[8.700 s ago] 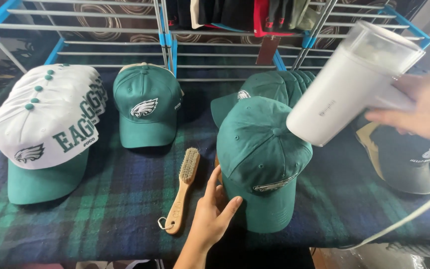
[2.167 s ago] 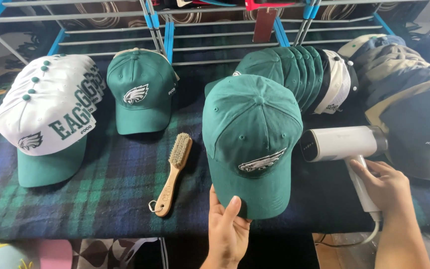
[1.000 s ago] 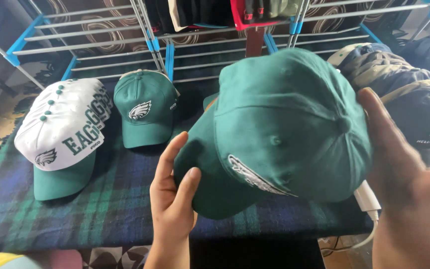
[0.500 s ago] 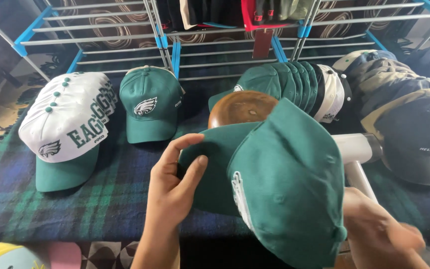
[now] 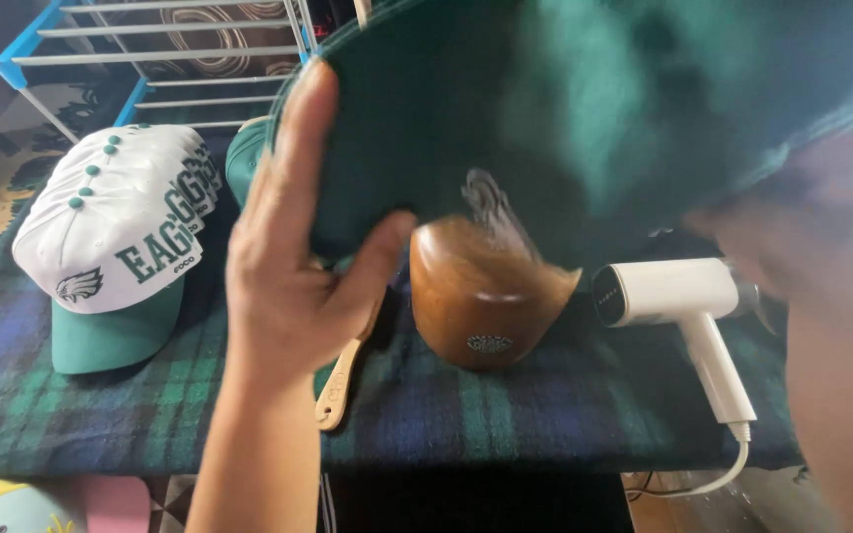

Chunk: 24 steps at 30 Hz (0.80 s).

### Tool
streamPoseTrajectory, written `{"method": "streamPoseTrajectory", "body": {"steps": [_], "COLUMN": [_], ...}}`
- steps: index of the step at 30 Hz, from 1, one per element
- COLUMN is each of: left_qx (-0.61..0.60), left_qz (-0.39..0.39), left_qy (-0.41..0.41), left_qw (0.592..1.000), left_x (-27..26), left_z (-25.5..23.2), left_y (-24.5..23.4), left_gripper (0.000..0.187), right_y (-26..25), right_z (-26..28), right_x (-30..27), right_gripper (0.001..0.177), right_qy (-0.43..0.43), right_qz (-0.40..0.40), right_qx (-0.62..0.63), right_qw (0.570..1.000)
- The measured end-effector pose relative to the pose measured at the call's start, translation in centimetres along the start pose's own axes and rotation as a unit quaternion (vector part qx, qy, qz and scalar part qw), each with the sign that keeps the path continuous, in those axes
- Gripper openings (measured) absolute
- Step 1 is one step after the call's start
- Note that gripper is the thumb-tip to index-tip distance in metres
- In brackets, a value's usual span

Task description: Cleaning and drying a green baseball cap using a handheld brush and a hair dryer.

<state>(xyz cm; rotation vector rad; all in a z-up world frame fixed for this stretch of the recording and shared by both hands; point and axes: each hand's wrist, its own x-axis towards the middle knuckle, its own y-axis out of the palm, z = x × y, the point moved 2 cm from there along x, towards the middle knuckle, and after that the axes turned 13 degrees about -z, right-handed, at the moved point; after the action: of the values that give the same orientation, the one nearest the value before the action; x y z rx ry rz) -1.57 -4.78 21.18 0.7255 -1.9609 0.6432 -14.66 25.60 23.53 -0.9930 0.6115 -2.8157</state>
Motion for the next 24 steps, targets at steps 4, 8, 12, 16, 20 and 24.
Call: {"method": "streamPoseTrajectory", "body": {"steps": [4, 8, 12, 16, 20, 24], "left_qx": [0.068, -0.037, -0.026, -0.11, -0.119, -0.012], "left_qz": [-0.023, -0.117, -0.128, -0.058, 0.021, 0.181], "left_qy": [0.08, -0.044, -0.087, -0.322, -0.429, -0.411], "left_qw": [0.994, 0.991, 0.988, 0.939, 0.895, 0.893], "left_x": [3.2, 5.3, 4.2, 0.9, -3.6, -7.7], "left_z": [1.9, 9.6, 19.4, 27.4, 30.1, 33.0], "left_y": [-0.4, 2.0, 6.2, 10.5, 14.6, 18.2], "left_gripper": [0.053, 0.033, 0.038, 0.053, 0.064, 0.073], "right_y": [2.5, 8.1, 13.1, 15.6, 16.2, 15.6], "right_z": [-0.4, -2.6, -5.6, -8.3, -10.5, -18.7], "right_x": [5.8, 9.7, 13.0, 13.4, 11.8, 12.7], "right_gripper": [0.032, 0.028, 0.063, 0.074, 0.071, 0.083], "right_qy": [-0.026, -0.09, -0.124, 0.1, 0.182, 0.088], "right_qz": [-0.033, 0.049, 0.02, 0.105, 0.091, 0.158], "right_qx": [-0.042, 0.102, -0.019, -0.002, -0.046, -0.286], "right_qw": [0.998, 0.99, 0.992, 0.989, 0.978, 0.941]}}
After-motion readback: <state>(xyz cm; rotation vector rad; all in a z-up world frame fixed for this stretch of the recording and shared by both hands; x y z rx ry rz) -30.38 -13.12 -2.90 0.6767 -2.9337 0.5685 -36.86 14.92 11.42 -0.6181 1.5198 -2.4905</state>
